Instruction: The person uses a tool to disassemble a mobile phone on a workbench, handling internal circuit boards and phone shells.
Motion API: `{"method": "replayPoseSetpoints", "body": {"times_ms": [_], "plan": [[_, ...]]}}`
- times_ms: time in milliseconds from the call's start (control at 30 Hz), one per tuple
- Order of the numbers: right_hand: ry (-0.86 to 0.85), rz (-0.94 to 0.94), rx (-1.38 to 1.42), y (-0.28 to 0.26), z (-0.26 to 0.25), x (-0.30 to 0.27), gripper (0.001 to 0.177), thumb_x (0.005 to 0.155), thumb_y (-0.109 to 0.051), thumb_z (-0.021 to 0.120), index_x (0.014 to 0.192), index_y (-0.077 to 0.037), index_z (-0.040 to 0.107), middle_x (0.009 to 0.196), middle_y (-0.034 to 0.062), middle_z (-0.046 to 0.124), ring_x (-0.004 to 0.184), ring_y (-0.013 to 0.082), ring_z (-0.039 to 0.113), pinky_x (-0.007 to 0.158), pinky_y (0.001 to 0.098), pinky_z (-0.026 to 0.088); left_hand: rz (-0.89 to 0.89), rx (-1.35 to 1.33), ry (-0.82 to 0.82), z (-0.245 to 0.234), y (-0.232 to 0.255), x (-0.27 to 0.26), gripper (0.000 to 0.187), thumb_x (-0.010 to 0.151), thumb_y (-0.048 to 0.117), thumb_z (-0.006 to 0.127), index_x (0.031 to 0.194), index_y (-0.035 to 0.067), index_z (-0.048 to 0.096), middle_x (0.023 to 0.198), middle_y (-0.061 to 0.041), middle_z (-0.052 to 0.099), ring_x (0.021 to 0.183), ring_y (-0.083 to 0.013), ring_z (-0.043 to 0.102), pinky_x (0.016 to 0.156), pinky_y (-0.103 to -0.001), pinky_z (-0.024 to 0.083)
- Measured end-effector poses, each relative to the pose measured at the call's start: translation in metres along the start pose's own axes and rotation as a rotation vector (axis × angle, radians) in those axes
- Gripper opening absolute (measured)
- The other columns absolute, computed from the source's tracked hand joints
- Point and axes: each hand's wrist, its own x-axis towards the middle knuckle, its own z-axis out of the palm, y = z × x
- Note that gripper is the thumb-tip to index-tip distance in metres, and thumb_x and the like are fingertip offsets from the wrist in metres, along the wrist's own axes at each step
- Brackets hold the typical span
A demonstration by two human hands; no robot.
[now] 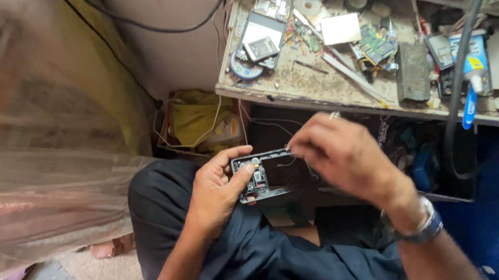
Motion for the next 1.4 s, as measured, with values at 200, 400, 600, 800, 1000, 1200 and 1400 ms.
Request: {"method": "replayPoseSetpoints", "body": {"times_ms": [200,400,600,800,1000,1200,1400], "plan": [[0.066,-0.085,-0.108,-0.023,0.025,-0.008,0.010,0.088,-0.013,0.076,0.091,-0.009,0.066,0.087,0.0058,0.065,0.078,0.0274,0.065,0.064,0.0382,0.053,0.052,0.013,-0.014,0.007,-0.004,-0.004,0.034,0.096,0.004,0.068,0.129,-0.003,0.064,0.093,-0.003,0.072,0.077,-0.0053,0.066,0.066,-0.023,0.058],[0.042,-0.130,-0.218,-0.032,0.028,-0.004,0.010,0.088,-0.013,0.074,0.091,-0.008,0.066,0.088,0.0057,0.063,0.080,0.0264,0.064,0.066,0.0386,0.053,0.040,0.010,0.002,0.011,0.000,-0.012,0.035,0.095,0.004,0.068,0.129,-0.003,0.064,0.092,-0.002,0.071,0.076,-0.0043,0.065,0.066,-0.023,0.058],[-0.002,-0.118,-0.258,-0.037,0.028,-0.004,0.010,0.087,-0.012,0.074,0.091,-0.008,0.066,0.087,0.0053,0.063,0.080,0.0252,0.064,0.065,0.0374,0.052,-0.007,0.009,0.000,0.015,0.005,-0.016,0.036,0.094,0.005,0.068,0.129,-0.003,0.065,0.089,-0.003,0.070,0.073,-0.0054,0.064,0.061,-0.025,0.058],[0.064,-0.117,-0.211,-0.035,0.031,-0.005,0.012,0.085,-0.011,0.076,0.091,-0.009,0.066,0.089,0.0050,0.064,0.081,0.0256,0.065,0.067,0.0366,0.054,0.002,-0.004,-0.047,0.013,0.006,-0.017,0.036,0.095,0.006,0.068,0.130,-0.003,0.064,0.093,-0.004,0.071,0.077,-0.0054,0.065,0.065,-0.024,0.059],[0.105,-0.040,-0.138,-0.032,0.031,-0.004,0.012,0.085,-0.014,0.080,0.090,-0.009,0.070,0.090,0.0046,0.067,0.082,0.0267,0.066,0.068,0.0374,0.054,0.017,-0.017,-0.117,0.007,0.004,-0.013,0.036,0.096,0.005,0.067,0.131,-0.003,0.064,0.100,-0.003,0.073,0.084,-0.0057,0.066,0.074,-0.023,0.057],[0.123,-0.012,-0.089,-0.028,0.029,-0.004,0.015,0.082,-0.015,0.081,0.094,-0.010,0.074,0.091,0.0054,0.068,0.085,0.0271,0.066,0.071,0.0383,0.053,0.011,-0.003,-0.164,0.007,0.009,-0.013,0.035,0.098,0.006,0.066,0.132,-0.002,0.064,0.104,-0.003,0.072,0.087,-0.0057,0.065,0.078,-0.024,0.057],[0.074,-0.008,-0.053,-0.028,0.026,-0.005,0.012,0.082,-0.013,0.081,0.093,-0.011,0.076,0.089,0.0048,0.068,0.082,0.0257,0.066,0.071,0.0373,0.053,-0.059,-0.021,-0.252,0.006,0.014,-0.012,0.034,0.099,0.008,0.063,0.132,0.000,0.065,0.105,-0.001,0.072,0.090,-0.0048,0.065,0.081,-0.023,0.056]]}}
